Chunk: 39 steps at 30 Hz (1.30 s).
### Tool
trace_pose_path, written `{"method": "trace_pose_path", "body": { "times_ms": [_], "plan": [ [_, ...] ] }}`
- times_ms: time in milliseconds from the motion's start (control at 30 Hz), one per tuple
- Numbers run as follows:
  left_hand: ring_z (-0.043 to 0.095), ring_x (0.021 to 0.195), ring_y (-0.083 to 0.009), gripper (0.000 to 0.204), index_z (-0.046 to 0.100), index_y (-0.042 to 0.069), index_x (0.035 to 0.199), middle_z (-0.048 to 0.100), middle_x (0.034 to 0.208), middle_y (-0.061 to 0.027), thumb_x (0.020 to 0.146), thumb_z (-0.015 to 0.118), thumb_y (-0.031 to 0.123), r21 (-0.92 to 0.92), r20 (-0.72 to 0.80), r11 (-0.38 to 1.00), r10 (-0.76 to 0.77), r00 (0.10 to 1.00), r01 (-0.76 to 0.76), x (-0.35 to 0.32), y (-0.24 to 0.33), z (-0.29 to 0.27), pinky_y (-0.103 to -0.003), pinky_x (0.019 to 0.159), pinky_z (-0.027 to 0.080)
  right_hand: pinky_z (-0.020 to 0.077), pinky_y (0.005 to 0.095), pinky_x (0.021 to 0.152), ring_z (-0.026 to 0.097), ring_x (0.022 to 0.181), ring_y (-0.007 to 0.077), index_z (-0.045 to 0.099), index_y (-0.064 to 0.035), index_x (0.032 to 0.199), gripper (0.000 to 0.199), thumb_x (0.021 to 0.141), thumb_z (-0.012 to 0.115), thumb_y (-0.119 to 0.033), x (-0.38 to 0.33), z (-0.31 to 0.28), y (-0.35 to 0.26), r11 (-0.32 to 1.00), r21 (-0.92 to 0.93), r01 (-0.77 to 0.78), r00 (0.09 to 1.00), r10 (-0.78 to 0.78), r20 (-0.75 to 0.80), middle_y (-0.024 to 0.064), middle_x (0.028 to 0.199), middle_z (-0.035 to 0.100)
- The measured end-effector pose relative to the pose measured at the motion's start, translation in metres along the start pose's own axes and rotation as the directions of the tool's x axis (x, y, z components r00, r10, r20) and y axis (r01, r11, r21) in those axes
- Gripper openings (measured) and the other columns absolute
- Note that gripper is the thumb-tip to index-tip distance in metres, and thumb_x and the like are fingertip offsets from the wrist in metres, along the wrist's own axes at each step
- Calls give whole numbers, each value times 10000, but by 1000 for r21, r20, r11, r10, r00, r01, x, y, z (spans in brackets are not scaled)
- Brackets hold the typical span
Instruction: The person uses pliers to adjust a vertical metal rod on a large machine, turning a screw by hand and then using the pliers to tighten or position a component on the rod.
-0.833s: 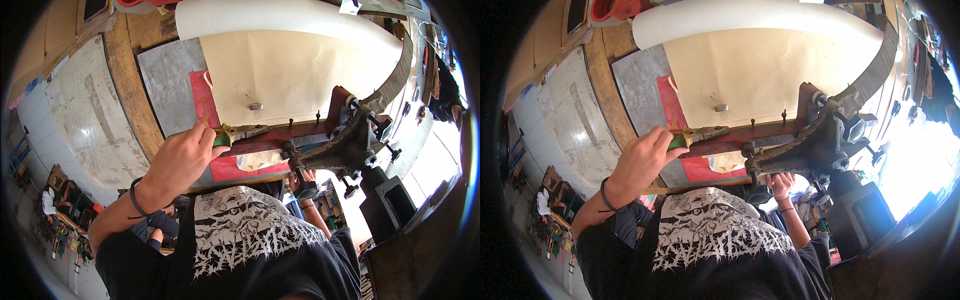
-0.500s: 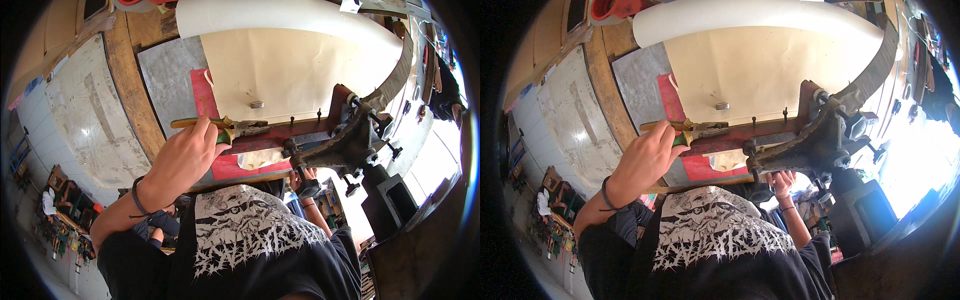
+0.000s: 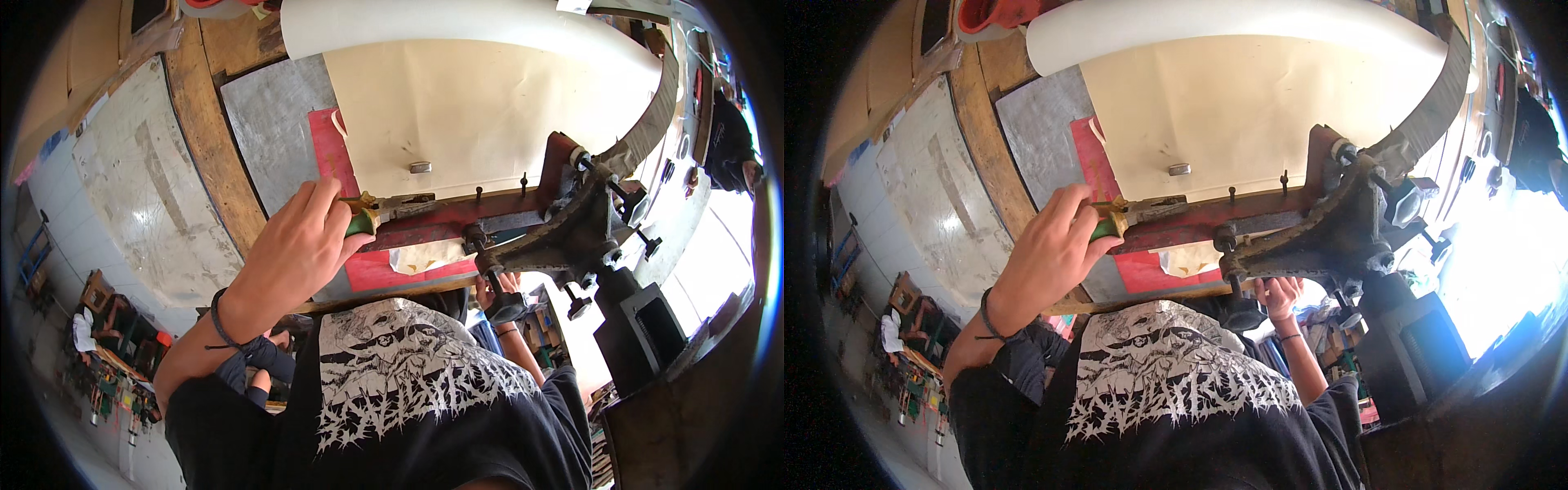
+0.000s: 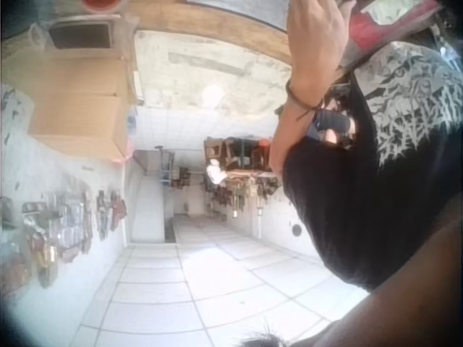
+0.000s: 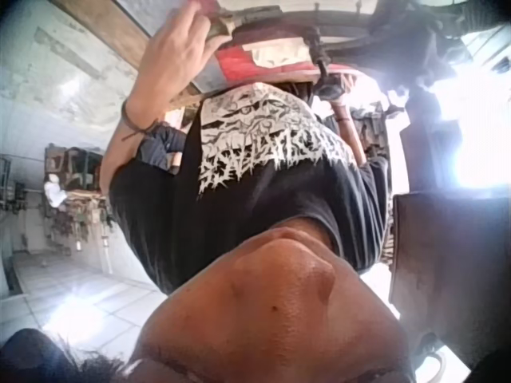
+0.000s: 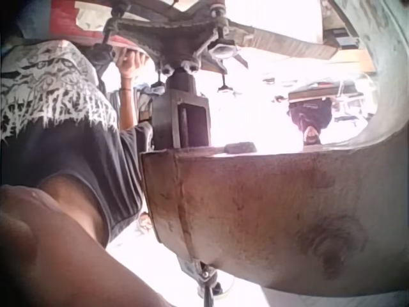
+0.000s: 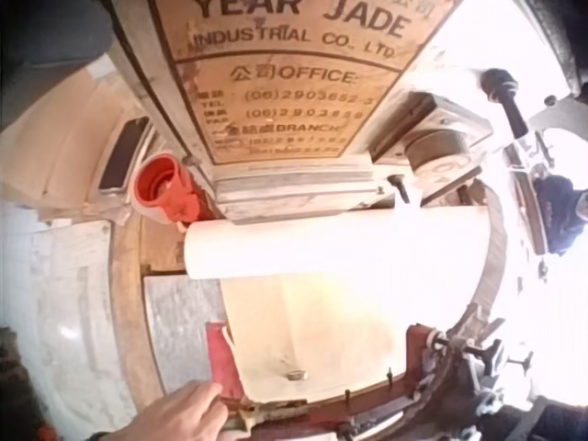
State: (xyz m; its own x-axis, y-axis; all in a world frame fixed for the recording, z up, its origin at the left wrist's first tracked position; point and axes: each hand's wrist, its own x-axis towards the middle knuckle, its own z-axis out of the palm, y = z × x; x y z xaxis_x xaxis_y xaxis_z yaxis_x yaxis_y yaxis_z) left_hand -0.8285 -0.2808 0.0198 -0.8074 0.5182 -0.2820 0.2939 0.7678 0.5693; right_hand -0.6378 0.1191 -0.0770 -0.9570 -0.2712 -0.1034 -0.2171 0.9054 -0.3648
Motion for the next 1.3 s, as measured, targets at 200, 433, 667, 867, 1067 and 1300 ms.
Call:
{"method": "trace_pose_path", "body": {
  "times_ms": [200,433,667,867,1067,1300],
  "plan": [
    [608,1033,-362,350,566,-51,912,574,1124,-212,861,738,249,-139,24,989,-41,999,44,-4,-4,10,-434,883,522,465,396,746,641,723,254,628,-127,698,193,816,720,-249,-2,1,2,1000,-22,14,1000,-14,-12,44,754,675],
    [605,1023,-386,315,573,-41,946,561,1136,-214,880,721,230,-210,86,975,-49,995,67,1,-6,-1,-458,872,513,435,394,698,606,661,255,643,-139,700,198,811,722,-283,-14,7,10,998,-52,16,1000,-17,-16,48,725,662],
    [605,1023,-383,311,576,-35,950,545,1148,-206,886,716,235,-184,165,979,-57,985,88,3,-6,-4,-462,874,505,434,389,700,595,643,243,634,-142,679,215,803,730,-288,-12,8,10,1000,-24,11,999,-12,-37,41,688,648],
    [606,1024,-375,313,576,-30,945,540,1161,-206,890,713,247,-180,132,980,-61,989,84,-1,-7,1,-459,876,505,432,382,702,602,646,239,671,-142,704,187,792,738,-292,-12,7,10,999,-41,3,1000,-4,-13,42,694,658],
    [593,1025,-385,326,592,-40,971,569,1136,-215,891,706,255,-164,85,986,-21,996,34,1,-10,0,-465,899,488,455,388,752,645,703,249,724,-130,775,158,795,734,-287,-13,7,10,1000,-12,-18,1000,18,-12,57,736,688],
    [589,1032,-382,349,598,-43,978,586,1139,-213,882,708,274,-147,110,989,-12,994,29,4,-11,-1,-457,908,477,469,405,809,666,733,265,747,-129,818,154,801,725,-280,-16,7,9,999,-10,-50,999,50,12,69,760,705]
  ]
}}
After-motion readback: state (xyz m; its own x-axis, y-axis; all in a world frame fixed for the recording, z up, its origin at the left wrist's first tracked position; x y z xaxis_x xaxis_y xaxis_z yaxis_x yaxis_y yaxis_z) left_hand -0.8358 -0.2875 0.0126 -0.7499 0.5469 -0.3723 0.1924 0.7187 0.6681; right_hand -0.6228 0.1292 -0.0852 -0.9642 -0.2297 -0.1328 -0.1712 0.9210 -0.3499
